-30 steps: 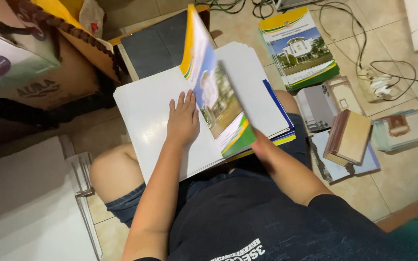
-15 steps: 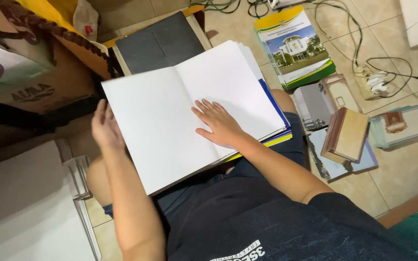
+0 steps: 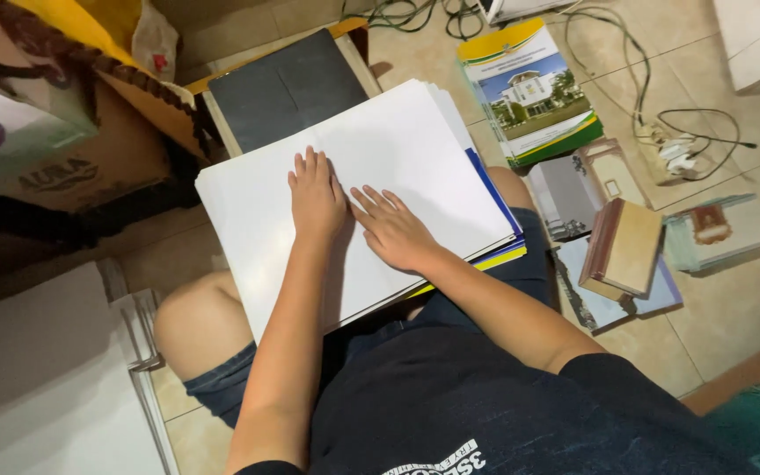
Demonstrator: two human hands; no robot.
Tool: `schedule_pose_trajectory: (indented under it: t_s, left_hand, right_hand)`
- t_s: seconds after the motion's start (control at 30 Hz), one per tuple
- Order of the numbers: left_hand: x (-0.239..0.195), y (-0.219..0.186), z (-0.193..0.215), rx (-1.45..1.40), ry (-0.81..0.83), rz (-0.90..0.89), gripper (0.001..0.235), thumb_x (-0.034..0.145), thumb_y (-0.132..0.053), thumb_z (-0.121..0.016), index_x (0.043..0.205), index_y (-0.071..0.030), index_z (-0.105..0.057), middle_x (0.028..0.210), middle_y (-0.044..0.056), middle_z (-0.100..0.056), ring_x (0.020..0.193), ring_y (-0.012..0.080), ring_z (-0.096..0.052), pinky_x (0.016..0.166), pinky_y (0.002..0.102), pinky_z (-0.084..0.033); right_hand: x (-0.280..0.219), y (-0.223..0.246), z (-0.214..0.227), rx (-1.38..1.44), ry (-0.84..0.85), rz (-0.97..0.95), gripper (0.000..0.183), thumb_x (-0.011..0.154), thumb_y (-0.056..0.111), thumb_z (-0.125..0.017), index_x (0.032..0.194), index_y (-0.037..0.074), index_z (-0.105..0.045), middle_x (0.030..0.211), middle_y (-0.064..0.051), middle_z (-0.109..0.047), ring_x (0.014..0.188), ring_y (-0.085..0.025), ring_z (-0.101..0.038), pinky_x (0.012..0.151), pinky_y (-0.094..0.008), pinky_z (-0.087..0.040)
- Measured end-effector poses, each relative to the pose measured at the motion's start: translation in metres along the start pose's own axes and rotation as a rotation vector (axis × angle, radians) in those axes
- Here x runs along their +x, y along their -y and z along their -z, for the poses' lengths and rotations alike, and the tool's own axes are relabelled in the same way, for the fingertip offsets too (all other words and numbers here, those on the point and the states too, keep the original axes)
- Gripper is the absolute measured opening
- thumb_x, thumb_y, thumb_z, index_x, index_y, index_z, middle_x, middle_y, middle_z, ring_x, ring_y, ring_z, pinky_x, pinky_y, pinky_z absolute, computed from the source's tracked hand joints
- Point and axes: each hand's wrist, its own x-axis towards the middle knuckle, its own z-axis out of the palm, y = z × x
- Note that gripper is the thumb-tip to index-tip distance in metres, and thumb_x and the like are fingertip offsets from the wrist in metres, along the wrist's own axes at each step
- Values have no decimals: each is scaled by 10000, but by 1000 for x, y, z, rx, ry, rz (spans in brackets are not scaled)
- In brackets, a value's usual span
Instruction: Pressing down on a stack of printed covers and flipping through the pages to organize or inspect them.
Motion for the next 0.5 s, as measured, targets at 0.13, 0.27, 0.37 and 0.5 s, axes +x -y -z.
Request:
schedule_pose_trajectory:
  t_s: [0.13, 0.27, 0.37, 0.5]
  left_hand:
    - [-9, -15, 5, 153, 95, 32, 555, 1050, -210, -308, 1582, -55, -342, 1668, 165, -290, 1554, 341, -212, 1250, 531, -168]
    - [-8, -13, 6, 165, 113, 45, 557, 1058, -216, -293, 1595, -72, -325, 1679, 146, -271, 1560, 320, -202, 1254, 513, -167]
    - [-8, -14, 8, 162, 117, 43, 560, 1058, -226, -300, 1600, -90, -320, 1682, 135, -265, 1560, 311, -201, 1256, 509, -162]
    - [-9, -16, 9, 139, 128, 50, 565, 1053, -229, -301, 1603, -101, -328, 1679, 139, -274, 1560, 313, -205, 1253, 516, -161]
  right_hand:
    - [-2, 2, 4, -3, -10, 19, 568, 1024, 217, -342, 1581, 111, -356, 1651, -132, -319, 1546, -267, -241, 1257, -473, -134]
    - [2, -2, -2, 9, -9, 25, 570, 1024, 212, -350, 1583, 102, -349, 1657, -141, -307, 1547, -289, -238, 1258, -483, -132]
    - [2, -4, -7, -14, -6, 28, 579, 1026, 218, -354, 1594, 112, -323, 1663, -137, -293, 1548, -284, -233, 1257, -486, -131]
    - [1, -6, -12, -61, 18, 44, 584, 1041, 237, -341, 1606, 98, -287, 1675, -131, -265, 1556, -286, -203, 1259, -489, -107]
